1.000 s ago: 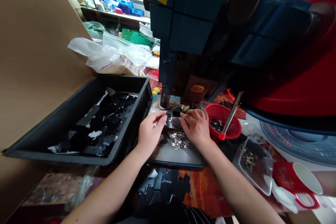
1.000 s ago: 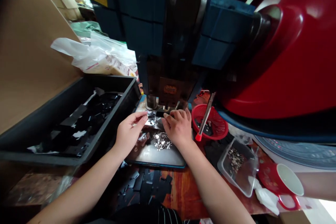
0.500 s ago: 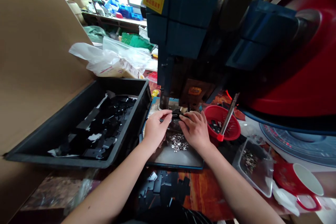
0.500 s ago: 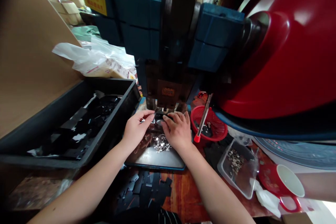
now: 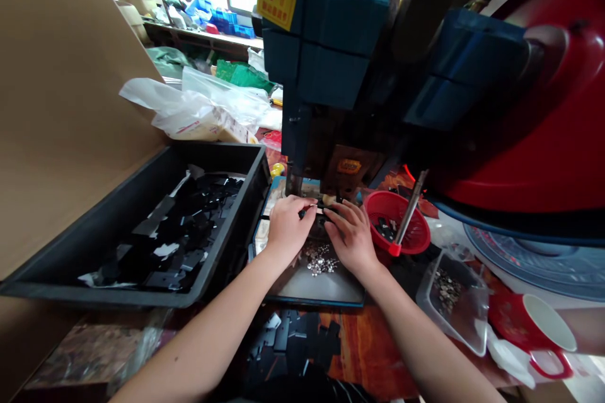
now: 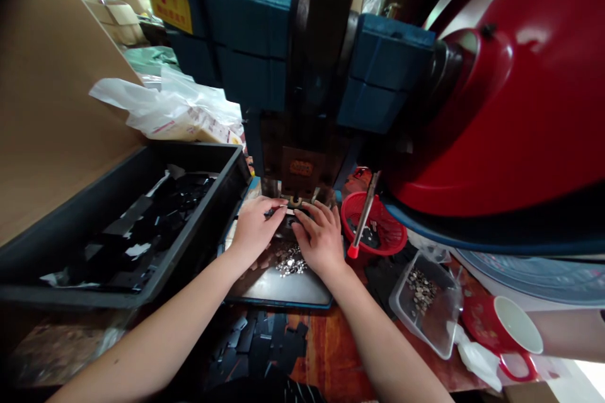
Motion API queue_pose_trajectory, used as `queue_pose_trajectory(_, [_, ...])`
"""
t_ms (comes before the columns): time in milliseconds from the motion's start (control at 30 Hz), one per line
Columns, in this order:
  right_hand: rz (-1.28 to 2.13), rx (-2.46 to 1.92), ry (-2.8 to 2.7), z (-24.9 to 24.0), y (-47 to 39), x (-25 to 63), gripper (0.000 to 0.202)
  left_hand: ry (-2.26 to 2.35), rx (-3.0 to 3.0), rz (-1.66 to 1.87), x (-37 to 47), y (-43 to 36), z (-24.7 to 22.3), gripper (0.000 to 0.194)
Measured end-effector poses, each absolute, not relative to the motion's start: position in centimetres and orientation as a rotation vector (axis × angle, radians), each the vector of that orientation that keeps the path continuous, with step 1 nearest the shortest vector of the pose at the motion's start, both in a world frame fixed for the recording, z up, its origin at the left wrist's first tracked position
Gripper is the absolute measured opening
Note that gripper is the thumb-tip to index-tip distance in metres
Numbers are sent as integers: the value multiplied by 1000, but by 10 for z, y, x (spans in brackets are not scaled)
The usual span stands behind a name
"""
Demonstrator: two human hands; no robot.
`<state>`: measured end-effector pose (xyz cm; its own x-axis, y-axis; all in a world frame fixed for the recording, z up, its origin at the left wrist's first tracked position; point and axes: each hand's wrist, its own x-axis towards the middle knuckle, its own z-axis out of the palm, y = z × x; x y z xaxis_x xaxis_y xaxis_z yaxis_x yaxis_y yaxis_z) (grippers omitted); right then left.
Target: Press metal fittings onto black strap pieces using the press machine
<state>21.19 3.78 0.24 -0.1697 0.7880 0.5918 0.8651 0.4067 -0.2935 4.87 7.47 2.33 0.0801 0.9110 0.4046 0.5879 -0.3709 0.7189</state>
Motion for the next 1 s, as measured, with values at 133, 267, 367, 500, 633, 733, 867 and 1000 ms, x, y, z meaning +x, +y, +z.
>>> queue_pose_trajectory(133, [-203, -1457, -2005, 6, 37, 211, 27, 1540, 2035, 1184, 48, 77, 20, 17])
queue_pose_trajectory(267, [-302, -1534, -2050, 14, 35, 206, 28, 1592, 2044, 1148, 48, 81, 14, 17])
queue_pose_trajectory(367, [-338, -1574, -2073, 20, 33, 201, 29, 1573, 2024, 1150, 49, 84, 10, 19])
queue_pose_trajectory(500, [-266, -1561, -2073, 23, 34, 201, 29, 1548, 2019, 1157, 51, 86, 9, 19])
queue_pose_trajectory(633, [-14, -1492, -1917, 14, 28, 215, 31, 1549, 1989, 1216, 45, 81, 14, 20])
queue_pose_trajectory(733, [309, -1510, -1501, -1, 7, 232, 34, 1546, 1955, 1290, 35, 72, 16, 21])
queue_pose_trajectory(867, [644, -1394, -1022, -20, -26, 251, 49, 1525, 1917, 1355, 20, 53, 13, 17])
queue_pose_trajectory(1000, [616, -1307, -1047, -22, -37, 258, 50, 1507, 1948, 1355, 14, 32, 6, 15])
